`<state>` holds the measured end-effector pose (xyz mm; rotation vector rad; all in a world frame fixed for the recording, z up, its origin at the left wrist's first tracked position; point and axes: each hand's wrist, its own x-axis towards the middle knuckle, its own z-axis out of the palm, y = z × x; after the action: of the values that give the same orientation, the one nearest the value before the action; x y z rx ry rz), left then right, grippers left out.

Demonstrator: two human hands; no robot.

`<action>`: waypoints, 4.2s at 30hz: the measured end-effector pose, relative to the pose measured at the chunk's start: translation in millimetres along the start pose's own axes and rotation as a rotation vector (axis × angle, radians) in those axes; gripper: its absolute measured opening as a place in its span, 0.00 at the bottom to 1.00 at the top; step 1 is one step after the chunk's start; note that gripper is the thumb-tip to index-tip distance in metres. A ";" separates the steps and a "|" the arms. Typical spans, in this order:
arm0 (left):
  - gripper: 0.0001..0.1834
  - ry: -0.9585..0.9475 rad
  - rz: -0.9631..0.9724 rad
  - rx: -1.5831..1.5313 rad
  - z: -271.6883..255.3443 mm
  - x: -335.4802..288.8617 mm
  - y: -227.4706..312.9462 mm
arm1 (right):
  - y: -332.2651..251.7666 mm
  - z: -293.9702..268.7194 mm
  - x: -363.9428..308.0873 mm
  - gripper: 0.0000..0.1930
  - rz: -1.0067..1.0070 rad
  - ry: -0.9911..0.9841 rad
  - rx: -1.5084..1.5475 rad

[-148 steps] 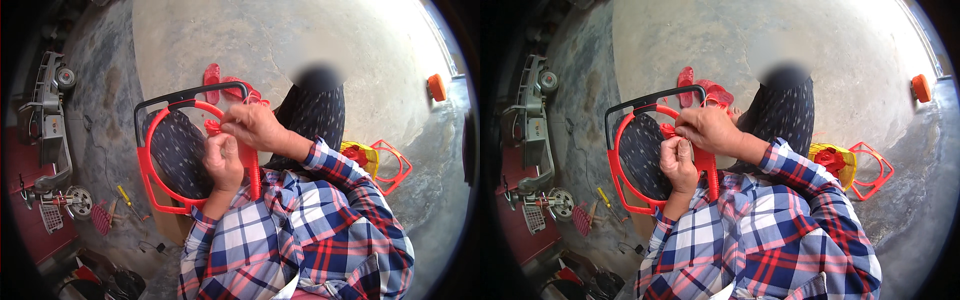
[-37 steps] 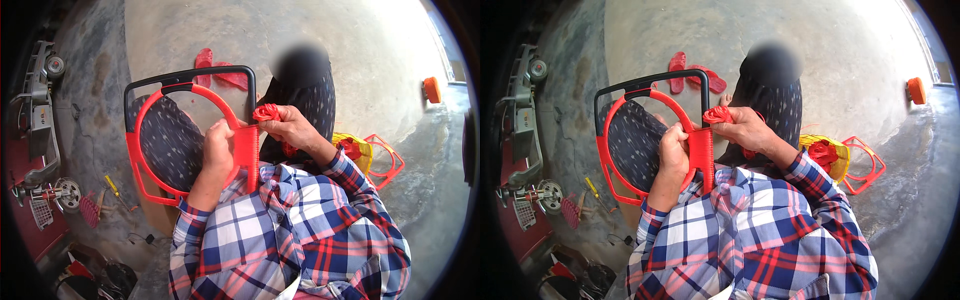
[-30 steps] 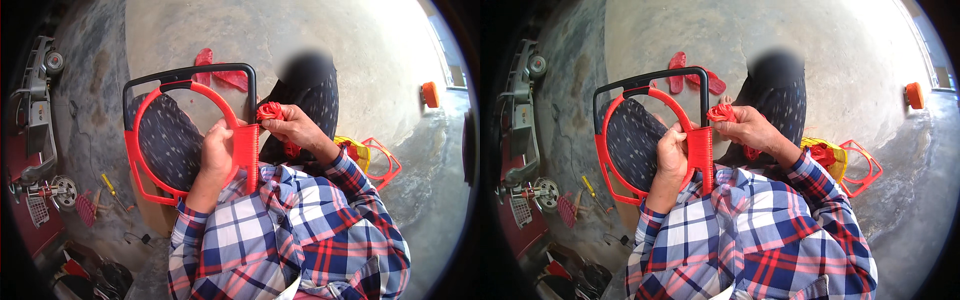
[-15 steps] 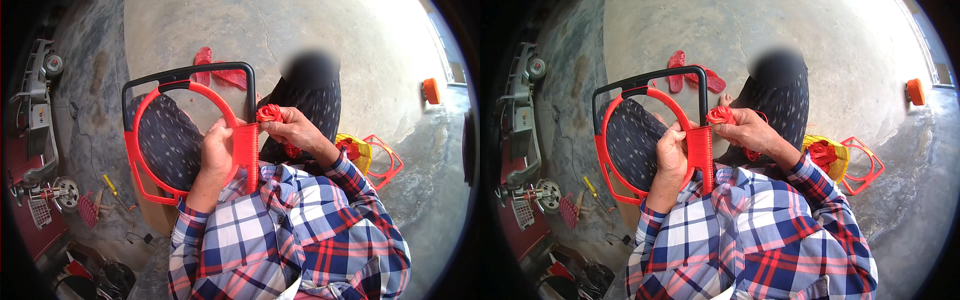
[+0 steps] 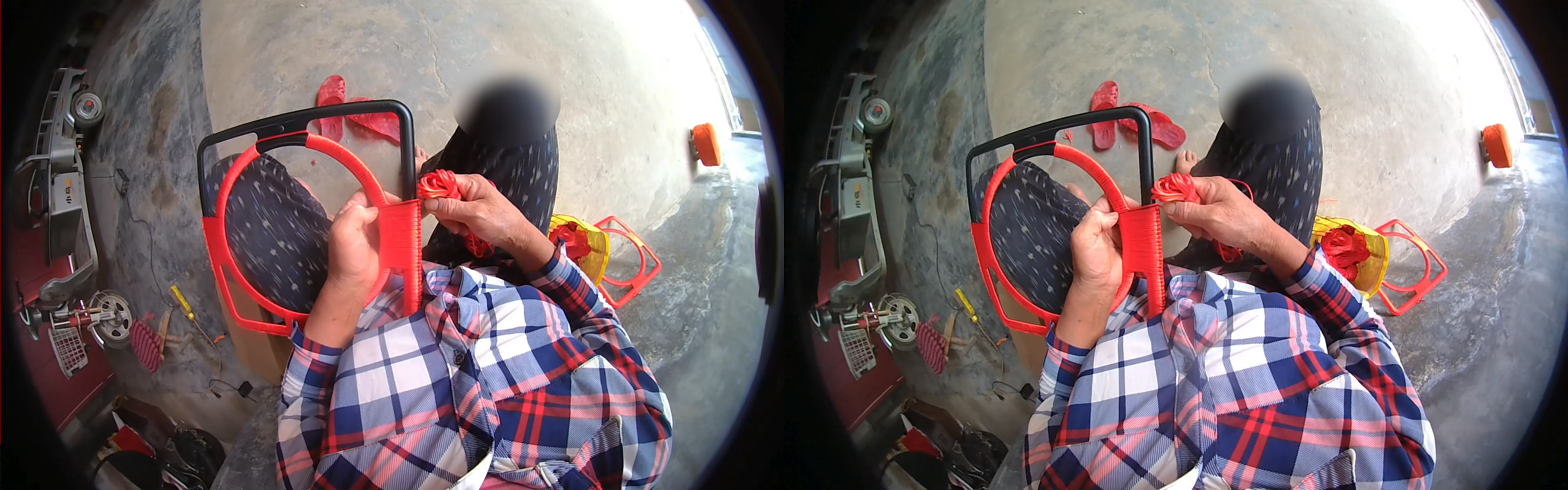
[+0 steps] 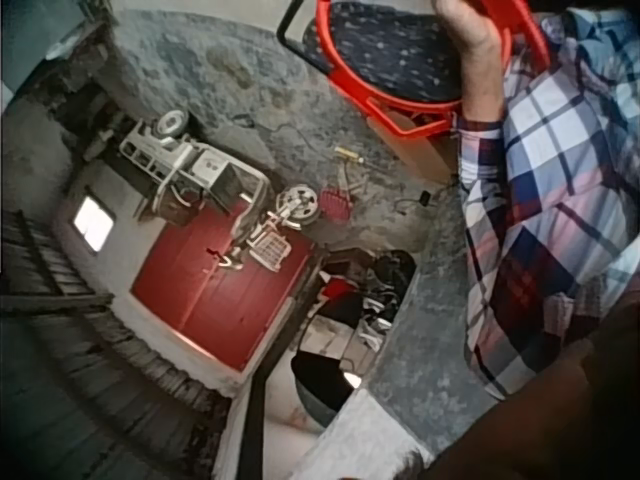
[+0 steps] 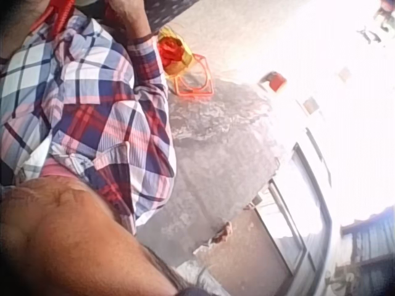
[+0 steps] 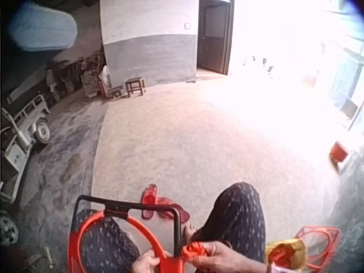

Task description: Wrapping a red plastic cord or tape tightly around a red metal frame.

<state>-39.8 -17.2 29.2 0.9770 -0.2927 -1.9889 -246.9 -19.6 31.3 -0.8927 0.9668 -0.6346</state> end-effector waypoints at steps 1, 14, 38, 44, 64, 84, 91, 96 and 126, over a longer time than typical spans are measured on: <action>0.16 0.011 0.006 0.013 1.3 -0.2 -0.2 | -0.7 0.1 -0.7 0.11 0.002 0.006 -0.005; 0.16 0.023 -0.003 0.051 -1.2 3.0 0.3 | -3.5 -12.0 -2.0 0.09 -0.071 0.238 -0.031; 0.07 0.322 0.221 0.058 -16.8 4.7 -4.0 | 5.8 -0.9 39.3 0.26 -0.497 0.318 0.045; 0.05 0.192 0.996 1.030 3.1 -7.7 -9.3 | -33.3 30.0 21.4 0.29 -0.765 0.161 -0.817; 0.30 0.243 0.274 0.322 -2.0 3.1 -1.8 | -37.2 -155.2 -33.8 0.16 -0.574 0.365 0.666; 0.17 0.026 0.112 0.010 -12.8 -0.2 1.4 | -4.5 -19.5 6.7 0.15 -0.026 0.120 0.204; 0.19 -0.147 0.081 -0.237 -13.4 9.0 1.6 | 25.6 -23.8 0.8 0.09 0.056 0.213 0.413; 0.19 -0.161 0.121 -0.277 -16.7 16.5 8.6 | 13.1 -43.1 18.5 0.10 0.019 0.327 0.209; 0.35 -0.166 0.251 -0.030 22.2 7.3 8.7 | -16.4 -18.8 43.5 0.15 -0.646 0.239 -1.068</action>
<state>-52.9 -31.6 44.7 0.7192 -0.4528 -1.8396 -245.6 -68.8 21.9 -2.1688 1.2463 -0.7680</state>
